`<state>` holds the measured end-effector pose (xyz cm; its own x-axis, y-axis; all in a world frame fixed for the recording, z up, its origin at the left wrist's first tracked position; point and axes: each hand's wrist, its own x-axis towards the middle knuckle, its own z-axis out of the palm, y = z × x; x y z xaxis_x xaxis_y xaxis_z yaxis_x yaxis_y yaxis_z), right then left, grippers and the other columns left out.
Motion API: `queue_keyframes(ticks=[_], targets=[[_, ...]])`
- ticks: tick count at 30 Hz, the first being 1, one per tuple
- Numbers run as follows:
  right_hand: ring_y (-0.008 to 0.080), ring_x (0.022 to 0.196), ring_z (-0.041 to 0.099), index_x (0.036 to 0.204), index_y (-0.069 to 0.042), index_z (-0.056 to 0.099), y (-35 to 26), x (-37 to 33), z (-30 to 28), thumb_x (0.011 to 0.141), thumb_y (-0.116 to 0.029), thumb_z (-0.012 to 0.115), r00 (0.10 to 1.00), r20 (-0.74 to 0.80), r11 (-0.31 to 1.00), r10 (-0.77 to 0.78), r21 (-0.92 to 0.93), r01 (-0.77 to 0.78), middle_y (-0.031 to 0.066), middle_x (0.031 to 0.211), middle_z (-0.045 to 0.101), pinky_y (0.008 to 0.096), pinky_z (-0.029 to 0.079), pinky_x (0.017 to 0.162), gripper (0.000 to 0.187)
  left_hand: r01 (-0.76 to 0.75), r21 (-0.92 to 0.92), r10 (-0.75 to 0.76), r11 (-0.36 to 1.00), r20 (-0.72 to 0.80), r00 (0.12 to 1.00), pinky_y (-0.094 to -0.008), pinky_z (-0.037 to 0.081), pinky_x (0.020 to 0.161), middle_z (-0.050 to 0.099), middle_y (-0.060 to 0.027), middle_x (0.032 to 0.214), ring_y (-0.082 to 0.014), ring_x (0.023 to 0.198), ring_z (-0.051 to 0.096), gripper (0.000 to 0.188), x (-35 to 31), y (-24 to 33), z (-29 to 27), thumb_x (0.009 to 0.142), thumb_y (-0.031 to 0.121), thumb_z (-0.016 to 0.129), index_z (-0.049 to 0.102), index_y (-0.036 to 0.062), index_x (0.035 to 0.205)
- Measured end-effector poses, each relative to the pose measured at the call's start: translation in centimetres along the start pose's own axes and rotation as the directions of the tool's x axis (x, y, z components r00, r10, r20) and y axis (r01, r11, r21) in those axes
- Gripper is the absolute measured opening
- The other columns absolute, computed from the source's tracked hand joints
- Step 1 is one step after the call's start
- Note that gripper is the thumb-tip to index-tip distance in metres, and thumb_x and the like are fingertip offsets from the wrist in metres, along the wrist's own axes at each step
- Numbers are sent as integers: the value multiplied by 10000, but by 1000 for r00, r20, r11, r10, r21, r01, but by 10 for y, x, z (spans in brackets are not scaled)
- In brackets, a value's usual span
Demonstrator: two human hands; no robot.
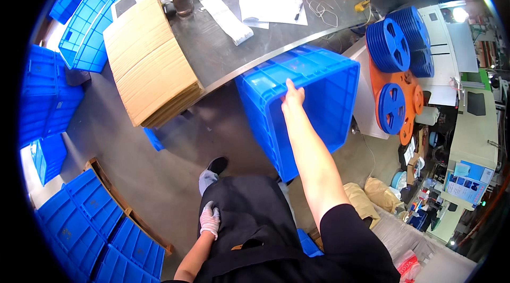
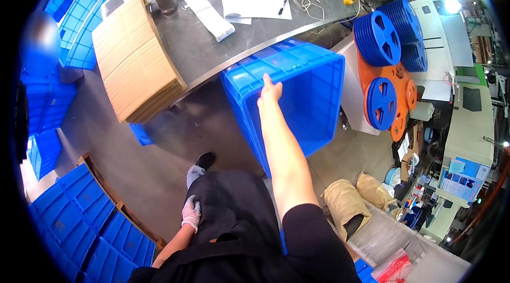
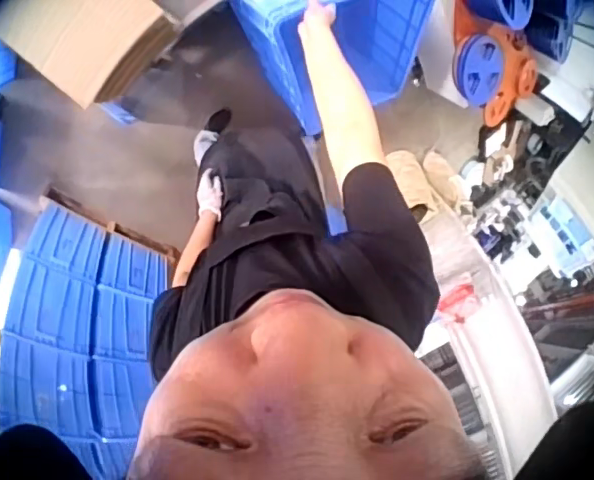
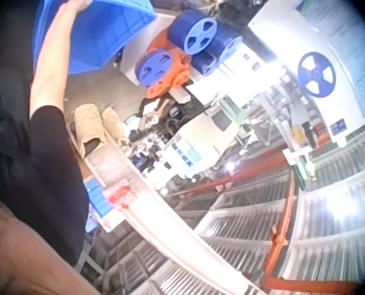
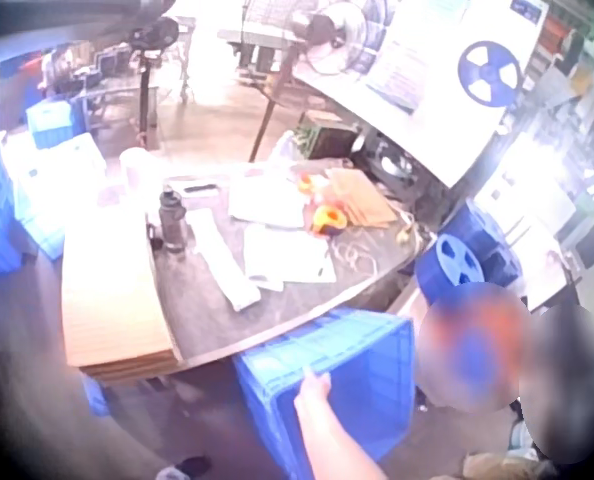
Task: The person retrieves a blue plastic crate from a stack and places it on a workbench. They then repeatedly pick up blue circular plastic reels from a pile, inspect them, and place them into the crate one by one.
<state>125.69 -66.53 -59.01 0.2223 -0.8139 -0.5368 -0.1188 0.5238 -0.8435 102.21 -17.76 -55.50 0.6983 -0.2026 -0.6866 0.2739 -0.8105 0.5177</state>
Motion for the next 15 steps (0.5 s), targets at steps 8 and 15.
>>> queue_keyframes(ticks=[8,15], targets=[[259,1043,611,1434,-75,349,-30,-28,-50,932,-207,621,649,691,942,318,-154,-298,113,1193,583,387,536,808,586,68,142,-48,987,-144,989,-437,468,926,603,-219,1175,-389,1074,584,407,-40,67,89,892,170,576,512,68,1281],[247,1128,605,1346,-89,502,-55,-9,-427,925,-273,618,504,726,559,467,-685,468,134,1244,622,370,479,957,474,63,205,-23,977,-191,981,-430,421,996,525,-229,1283,-401,1171,511,505,-66,193,206,844,152,626,468,62,1314]])
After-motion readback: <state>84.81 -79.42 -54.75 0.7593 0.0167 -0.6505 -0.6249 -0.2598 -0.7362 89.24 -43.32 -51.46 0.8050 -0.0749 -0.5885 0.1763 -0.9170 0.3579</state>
